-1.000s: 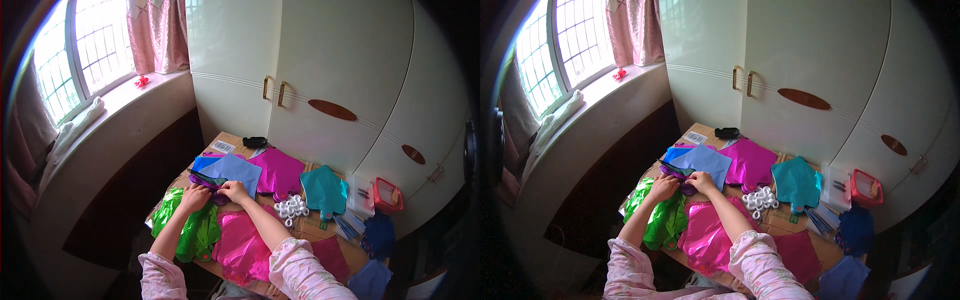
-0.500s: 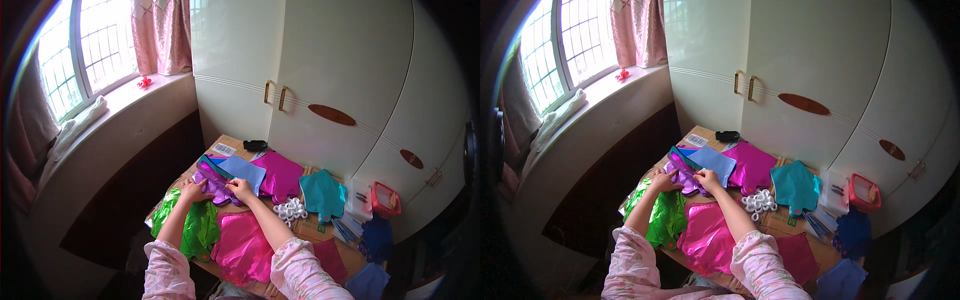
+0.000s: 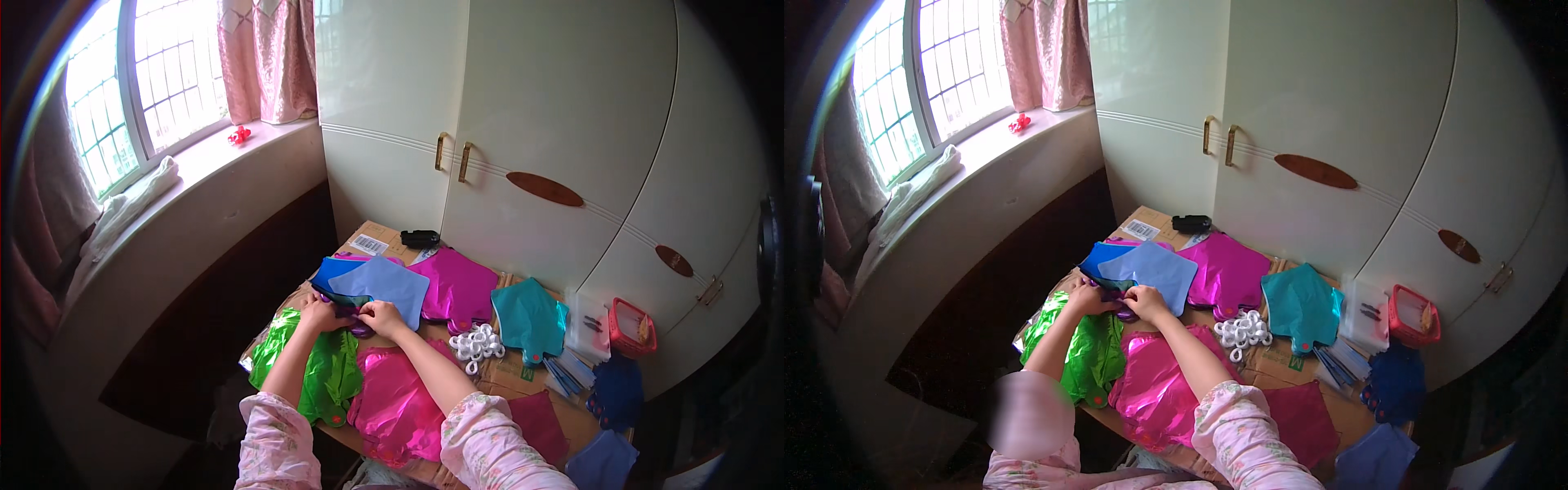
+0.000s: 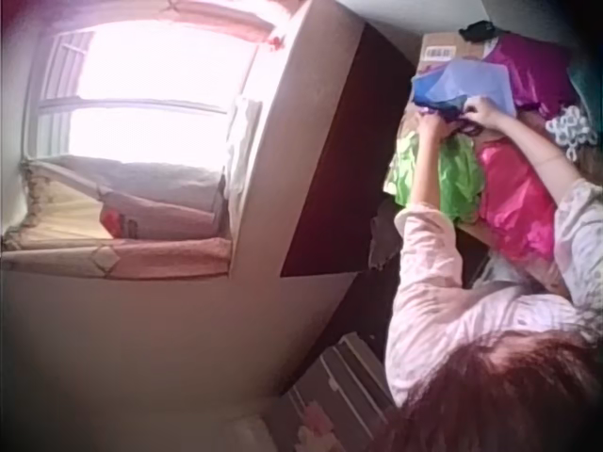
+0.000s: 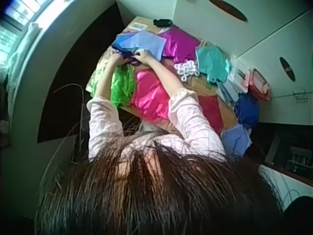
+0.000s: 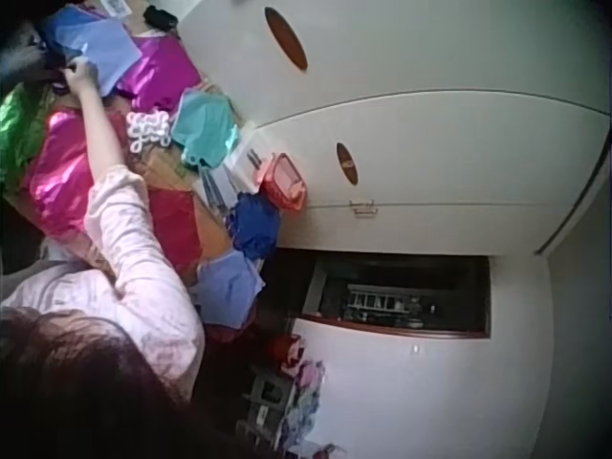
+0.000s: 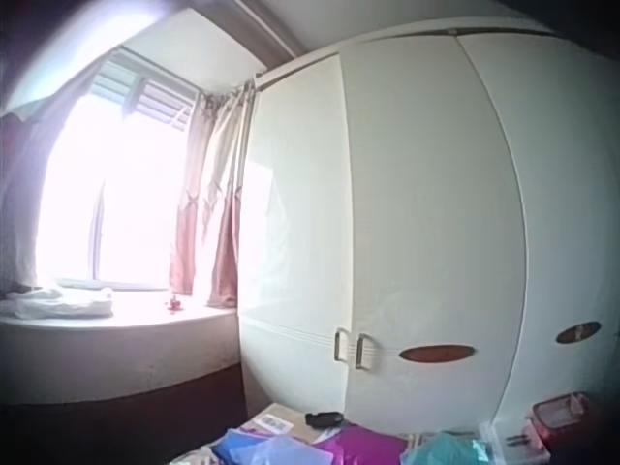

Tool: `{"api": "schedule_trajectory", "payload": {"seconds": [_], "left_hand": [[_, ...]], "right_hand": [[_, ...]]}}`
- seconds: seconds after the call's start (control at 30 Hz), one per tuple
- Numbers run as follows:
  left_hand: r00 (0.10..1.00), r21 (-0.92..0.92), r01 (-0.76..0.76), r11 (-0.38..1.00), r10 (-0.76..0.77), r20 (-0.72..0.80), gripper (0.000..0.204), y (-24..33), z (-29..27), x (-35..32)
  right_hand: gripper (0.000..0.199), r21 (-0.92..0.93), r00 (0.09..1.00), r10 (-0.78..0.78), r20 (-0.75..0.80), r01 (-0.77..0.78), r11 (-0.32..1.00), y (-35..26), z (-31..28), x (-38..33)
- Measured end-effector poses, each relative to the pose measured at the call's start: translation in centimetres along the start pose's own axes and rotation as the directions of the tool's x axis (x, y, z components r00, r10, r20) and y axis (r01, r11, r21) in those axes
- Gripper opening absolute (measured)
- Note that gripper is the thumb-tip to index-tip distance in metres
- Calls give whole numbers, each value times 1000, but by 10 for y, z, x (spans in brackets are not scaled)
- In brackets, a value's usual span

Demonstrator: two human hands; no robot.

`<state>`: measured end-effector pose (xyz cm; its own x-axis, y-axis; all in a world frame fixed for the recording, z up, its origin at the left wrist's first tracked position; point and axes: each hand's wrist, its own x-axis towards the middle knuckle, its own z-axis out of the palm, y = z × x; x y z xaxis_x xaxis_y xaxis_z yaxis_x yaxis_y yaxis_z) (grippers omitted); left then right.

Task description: Folding various colored plastic sheets and placing them into cardboard sleeves.

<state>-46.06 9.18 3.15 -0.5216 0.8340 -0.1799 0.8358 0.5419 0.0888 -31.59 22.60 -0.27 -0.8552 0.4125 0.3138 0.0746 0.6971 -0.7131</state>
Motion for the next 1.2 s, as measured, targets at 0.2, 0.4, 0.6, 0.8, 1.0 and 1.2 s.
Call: {"api": "schedule_trajectory", "payload": {"seconds": [0.2,0.4,0.6,0.8,1.0,1.2], "left_hand": [[998,59,-4,998,7,-64,86,-15,20,12],[995,65,85,994,-82,-47,93,8,-5,-11],[995,21,101,995,-100,-27,96,13,-7,-12],[993,-16,117,993,-117,-13,97,8,-9,-16],[982,-222,155,963,-174,-70,89,-27,-5,-24],[978,-235,-209,949,209,-28,77,-92,7,-112]], "right_hand": [[19,75,1000,11,-15,-10,997,-4,2,1],[18,263,972,176,-156,-130,956,4,-5,4],[11,530,695,420,-583,-66,845,54,-90,47],[26,-103,571,-139,-809,95,990,-29,-192,40],[13,-571,679,-730,-69,574,587,-136,-142,5],[11,-345,574,-716,397,816,463,-179,12,-80]]}}
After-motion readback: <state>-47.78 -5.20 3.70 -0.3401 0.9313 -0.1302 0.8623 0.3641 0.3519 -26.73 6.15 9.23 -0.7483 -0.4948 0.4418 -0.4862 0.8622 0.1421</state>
